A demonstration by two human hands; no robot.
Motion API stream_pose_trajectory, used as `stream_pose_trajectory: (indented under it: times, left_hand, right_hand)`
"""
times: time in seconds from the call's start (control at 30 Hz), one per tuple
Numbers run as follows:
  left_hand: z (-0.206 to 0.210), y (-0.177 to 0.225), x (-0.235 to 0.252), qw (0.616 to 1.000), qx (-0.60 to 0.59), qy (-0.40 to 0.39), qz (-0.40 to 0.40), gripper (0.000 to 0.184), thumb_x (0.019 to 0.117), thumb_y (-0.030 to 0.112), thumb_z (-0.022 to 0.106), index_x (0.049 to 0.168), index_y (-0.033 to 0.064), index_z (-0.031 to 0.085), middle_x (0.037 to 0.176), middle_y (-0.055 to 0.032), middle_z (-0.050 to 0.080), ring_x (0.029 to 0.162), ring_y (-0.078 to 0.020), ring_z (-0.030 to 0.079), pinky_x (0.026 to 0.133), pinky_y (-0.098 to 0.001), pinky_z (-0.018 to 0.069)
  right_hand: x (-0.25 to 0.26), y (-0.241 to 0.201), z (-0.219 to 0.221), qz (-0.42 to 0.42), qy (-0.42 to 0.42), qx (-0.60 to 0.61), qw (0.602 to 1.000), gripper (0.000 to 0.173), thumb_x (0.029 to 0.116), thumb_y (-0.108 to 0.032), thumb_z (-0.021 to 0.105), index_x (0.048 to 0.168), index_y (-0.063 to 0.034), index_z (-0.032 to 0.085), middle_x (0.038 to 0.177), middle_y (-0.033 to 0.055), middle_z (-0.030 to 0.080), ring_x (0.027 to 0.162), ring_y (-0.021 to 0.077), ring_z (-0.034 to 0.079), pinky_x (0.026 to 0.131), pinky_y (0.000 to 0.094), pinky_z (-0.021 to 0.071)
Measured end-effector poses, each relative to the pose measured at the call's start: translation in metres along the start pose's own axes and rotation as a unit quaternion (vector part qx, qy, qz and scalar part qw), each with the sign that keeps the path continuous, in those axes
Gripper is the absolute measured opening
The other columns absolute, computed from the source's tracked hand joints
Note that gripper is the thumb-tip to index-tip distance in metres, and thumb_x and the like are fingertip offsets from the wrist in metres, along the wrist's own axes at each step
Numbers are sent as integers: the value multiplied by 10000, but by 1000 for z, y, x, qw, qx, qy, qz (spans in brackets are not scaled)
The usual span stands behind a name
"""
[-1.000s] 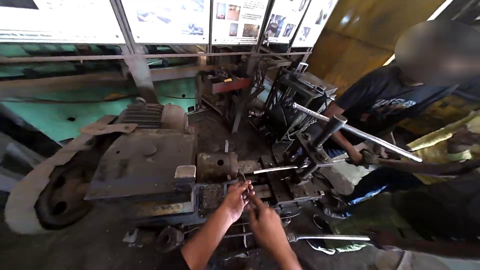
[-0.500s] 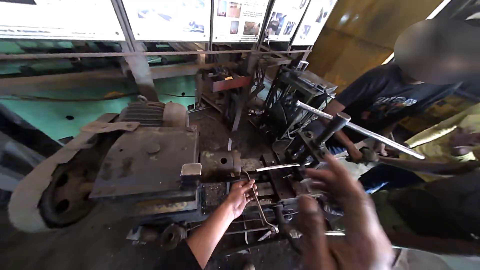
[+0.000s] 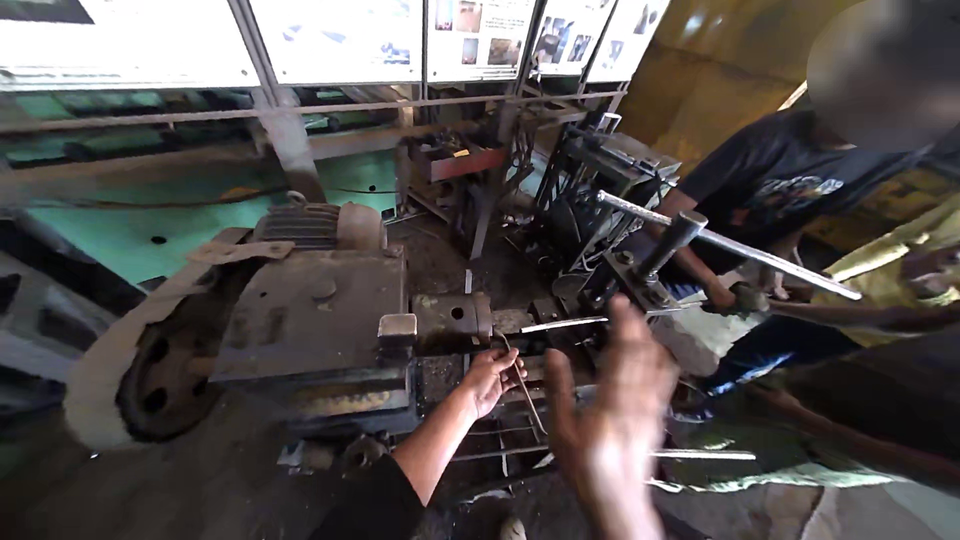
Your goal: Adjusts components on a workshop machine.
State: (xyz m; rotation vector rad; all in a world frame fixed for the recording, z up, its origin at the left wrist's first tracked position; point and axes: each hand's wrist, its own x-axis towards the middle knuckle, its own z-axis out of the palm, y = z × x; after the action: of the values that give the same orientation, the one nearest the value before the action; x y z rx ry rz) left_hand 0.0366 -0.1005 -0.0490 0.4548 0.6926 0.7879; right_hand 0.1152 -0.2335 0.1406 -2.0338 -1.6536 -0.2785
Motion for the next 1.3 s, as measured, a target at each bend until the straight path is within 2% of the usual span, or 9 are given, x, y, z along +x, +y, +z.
stream_pose_trajectory:
  times: [0.13, 0.33, 0.5, 0.63, 0.73, 1.0, 1.1, 1.2, 1.3]
  left_hand:
    - [-3, 2, 4, 998, 57, 7, -6, 282, 1033, 199, 619, 1223, -8, 599, 983, -115, 698, 847, -202, 705, 809, -361, 608]
    - [3, 4, -10, 998, 58, -4, 12, 253, 1052, 187, 580, 1230, 8, 599, 984, -102, 690, 849, -199, 696, 805, -364, 602]
    - [-3, -6, 5, 993, 112, 37, 6, 312, 1045, 166, 587, 1287, -30, 568, 1023, -138, 689, 867, -224, 711, 815, -370, 613]
    - [-14, -11, 3, 987, 160, 24, 15, 338, 1051, 243, 589, 1278, -7, 598, 1021, -107, 702, 844, -165, 679, 784, -323, 578]
    - [-6, -7, -4, 988, 151, 32, 14, 324, 1049, 211, 589, 1285, -11, 588, 1019, -126, 720, 893, -206, 718, 833, -358, 603]
    - [-7, -14, 9, 964, 246, 94, 29, 375, 992, 127, 665, 1323, -28, 580, 1191, -160, 714, 1074, -242, 711, 948, -397, 586]
    - [-28, -22, -6, 885, 442, 101, 105, 437, 985, 201, 671, 1355, -14, 585, 1283, -146, 677, 1147, -213, 689, 1017, -395, 573]
    - [-46, -13, -35, 663, 643, 172, 342, 208, 970, 245, 661, 1116, 123, 743, 1027, 16, 755, 943, -63, 723, 871, -291, 627]
    - [-64, 17, -41, 457, 735, 192, 463, 311, 922, 346, 716, 1154, 139, 735, 1186, -51, 708, 1181, -211, 641, 1048, -425, 522]
  right_hand:
    - [-30, 20, 107, 50, -152, -10, 987, 862, 931, -724, 487, 1500, -77, 490, 1471, 167, 536, 1261, 362, 589, 913, 575, 555]
    - [6, -26, -43, -59, 14, 97, 993, 715, 923, -617, 622, 1432, -118, 579, 1266, 88, 677, 1140, 270, 636, 949, 528, 521]
    - [-68, 56, 156, 115, -71, -41, 990, 832, 880, -760, 510, 1279, -45, 657, 1281, 225, 634, 1184, 433, 614, 872, 644, 527]
    - [-41, 36, 149, 102, -205, 4, 974, 659, 919, -602, 557, 1313, -80, 634, 1290, 175, 625, 1216, 376, 595, 884, 579, 532]
    - [-37, 36, 133, 66, -116, 7, 991, 598, 887, -569, 587, 1282, -127, 664, 1236, 120, 664, 1158, 330, 626, 860, 543, 540]
    - [-90, 95, 272, 119, -165, 37, 978, 400, 949, -409, 578, 1167, -87, 673, 1149, 136, 696, 1096, 328, 670, 858, 520, 560]
    - [-105, 105, 298, 127, -180, 68, 973, 387, 957, -380, 583, 1167, -71, 684, 1157, 149, 698, 1114, 350, 663, 879, 553, 545]
    - [-101, 90, 296, 96, -155, 76, 980, 381, 987, -406, 505, 1103, -111, 718, 1105, 100, 728, 1091, 309, 678, 874, 533, 544]
    - [-88, 80, 288, 125, -236, 147, 952, 421, 1035, -421, 438, 1218, -130, 680, 1115, 96, 734, 1091, 288, 689, 938, 528, 536]
